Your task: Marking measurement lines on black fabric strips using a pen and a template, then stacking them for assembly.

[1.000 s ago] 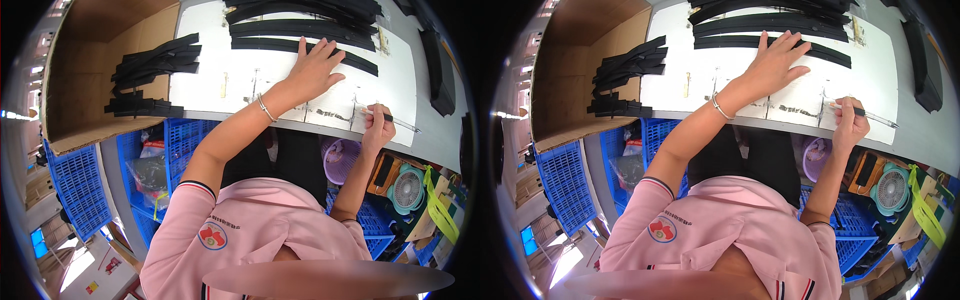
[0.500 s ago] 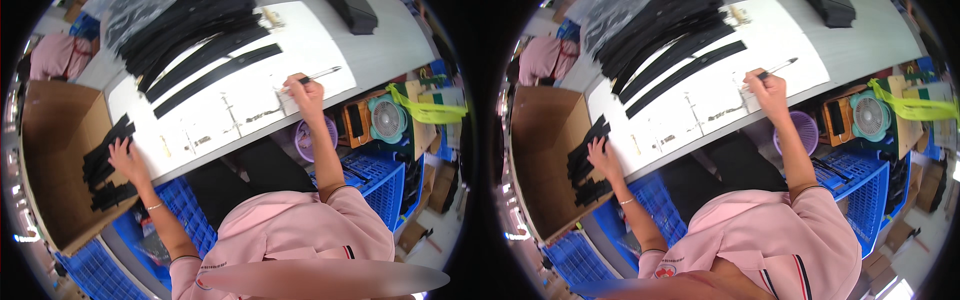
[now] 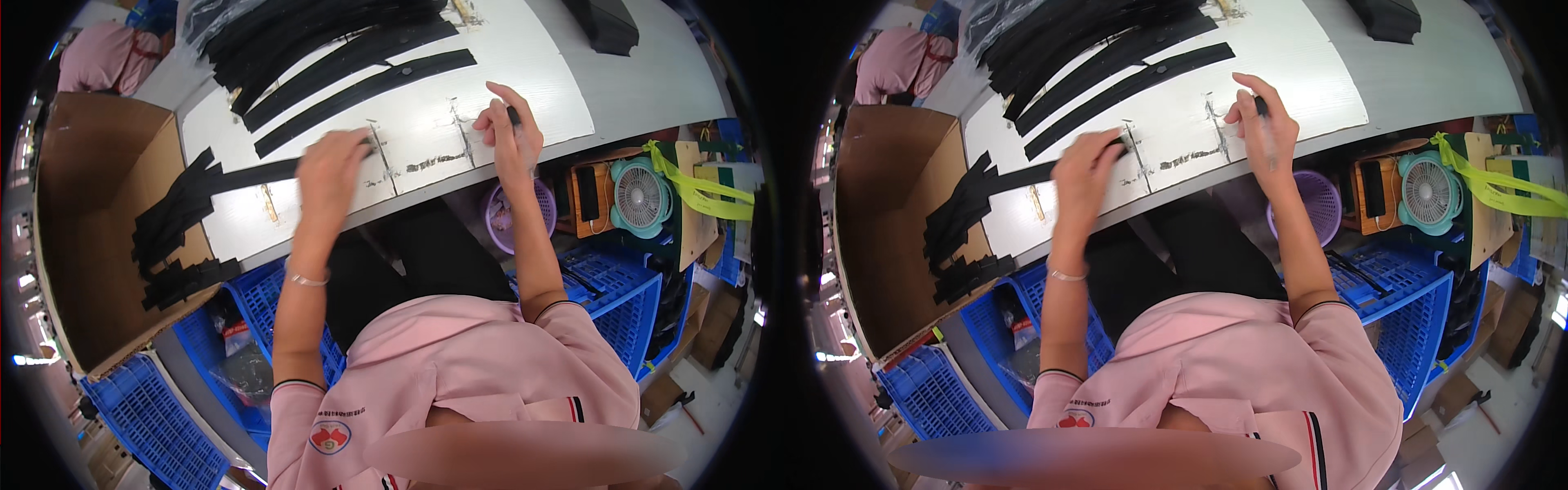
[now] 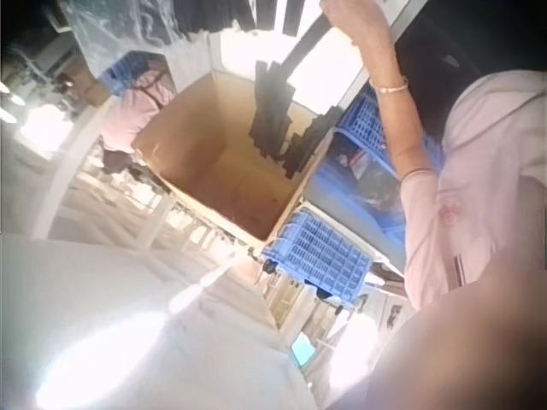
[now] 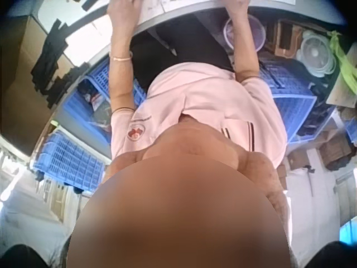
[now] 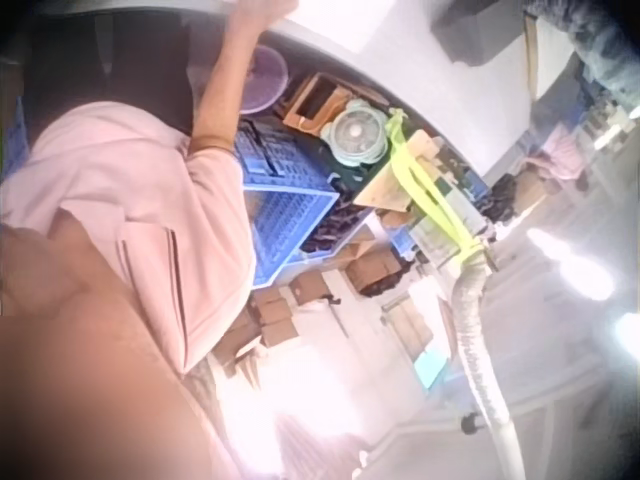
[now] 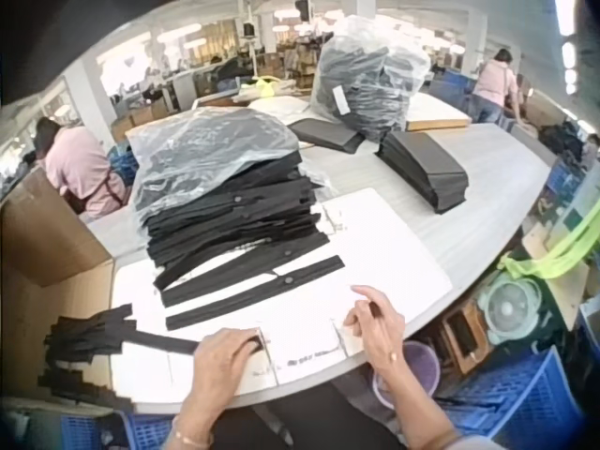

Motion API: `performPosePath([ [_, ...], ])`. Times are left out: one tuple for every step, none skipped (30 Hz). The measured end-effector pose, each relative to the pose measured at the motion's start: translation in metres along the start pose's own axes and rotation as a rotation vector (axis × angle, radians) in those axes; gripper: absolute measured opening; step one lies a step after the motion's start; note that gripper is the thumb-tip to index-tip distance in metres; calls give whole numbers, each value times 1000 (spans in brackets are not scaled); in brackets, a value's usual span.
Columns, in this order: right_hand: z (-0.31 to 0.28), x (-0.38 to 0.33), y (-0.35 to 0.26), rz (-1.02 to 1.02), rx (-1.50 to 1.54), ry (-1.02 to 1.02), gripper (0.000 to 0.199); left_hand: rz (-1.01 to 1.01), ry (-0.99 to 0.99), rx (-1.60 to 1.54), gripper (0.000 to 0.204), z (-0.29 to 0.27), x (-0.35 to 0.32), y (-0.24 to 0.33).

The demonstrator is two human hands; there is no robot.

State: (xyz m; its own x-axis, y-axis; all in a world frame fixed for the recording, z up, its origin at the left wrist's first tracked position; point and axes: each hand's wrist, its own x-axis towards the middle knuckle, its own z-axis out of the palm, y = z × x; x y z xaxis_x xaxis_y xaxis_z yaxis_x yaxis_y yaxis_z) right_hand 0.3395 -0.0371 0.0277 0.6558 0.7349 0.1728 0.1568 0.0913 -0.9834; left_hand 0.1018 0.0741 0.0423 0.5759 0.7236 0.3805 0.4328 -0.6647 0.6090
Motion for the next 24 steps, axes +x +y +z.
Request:
performPosePath([
  [4, -7, 3, -139, -124, 31, 22, 7, -12, -19, 22, 17, 6, 10],
  [8, -13, 8, -281, -247, 63, 22, 17, -23, -39, 25, 33, 10, 19],
  [12, -19, 18, -399, -324, 87, 26, 37, 0, -71, 28, 47, 14, 26],
  [13, -28, 16, -522, -429, 53, 30, 54, 22, -105, 30, 59, 16, 32],
  [15, -34, 14, -518, -429, 46, 30, 53, 21, -109, 32, 67, 16, 38],
  [15, -41, 13, -596, -546, -18, 31, 35, 8, -137, 32, 75, 16, 45],
  [13, -45, 13, -674, -660, -84, 32, 17, 26, -165, 32, 80, 15, 50],
  [11, -46, 14, -669, -662, -88, 32, -1, 44, -192, 32, 83, 13, 52],
  [8, -48, 16, -672, -695, -127, 32, -8, 40, -195, 32, 82, 10, 50],
  [4, -49, 19, -675, -726, -168, 33, 15, 74, -116, 31, 79, 7, 45],
  [-3, -50, 23, -636, -735, -227, 35, 38, 107, -35, 30, 75, 3, 39],
  [-8, -51, 23, -632, -731, -234, 35, 30, 105, -31, 30, 67, -2, 34],
  [-12, -48, 22, -660, -794, -210, 36, 1, 108, 21, 27, 57, -6, 29],
  [-17, -46, 22, -688, -856, -187, 36, -28, 111, 73, 25, 47, -10, 23],
  [-24, -42, 24, -680, -875, -177, 38, -27, 100, 39, 23, 38, -14, 18],
  [-31, -39, 24, -681, -931, -176, 40, -35, 101, 43, 23, 32, -18, 13],
  [-38, -35, 24, -695, -967, -195, 41, -23, 103, 84, 23, 28, -23, 8],
  [-46, -31, 24, -711, -1002, -213, 43, -11, 106, 124, 22, 24, -26, 6],
  [-50, -28, 22, -715, -996, -221, 43, -19, 103, 124, 22, 20, -29, 5],
  [-54, -25, 20, -727, -1036, -246, 46, -28, 108, 130, 22, 18, -33, 4],
  [-57, -23, 19, -742, -1073, -273, 48, -36, 80, 148, 24, 15, -37, 4],
  [-60, -21, 18, -750, -1061, -287, 48, -45, 53, 167, 27, 12, -42, 4],
  [-62, -20, 17, -771, -1094, -309, 50, -61, 61, 179, 27, 10, -48, 6],
  [-66, -19, 17, -794, -1126, -330, 52, -60, 29, 223, 30, 11, -52, 10],
])
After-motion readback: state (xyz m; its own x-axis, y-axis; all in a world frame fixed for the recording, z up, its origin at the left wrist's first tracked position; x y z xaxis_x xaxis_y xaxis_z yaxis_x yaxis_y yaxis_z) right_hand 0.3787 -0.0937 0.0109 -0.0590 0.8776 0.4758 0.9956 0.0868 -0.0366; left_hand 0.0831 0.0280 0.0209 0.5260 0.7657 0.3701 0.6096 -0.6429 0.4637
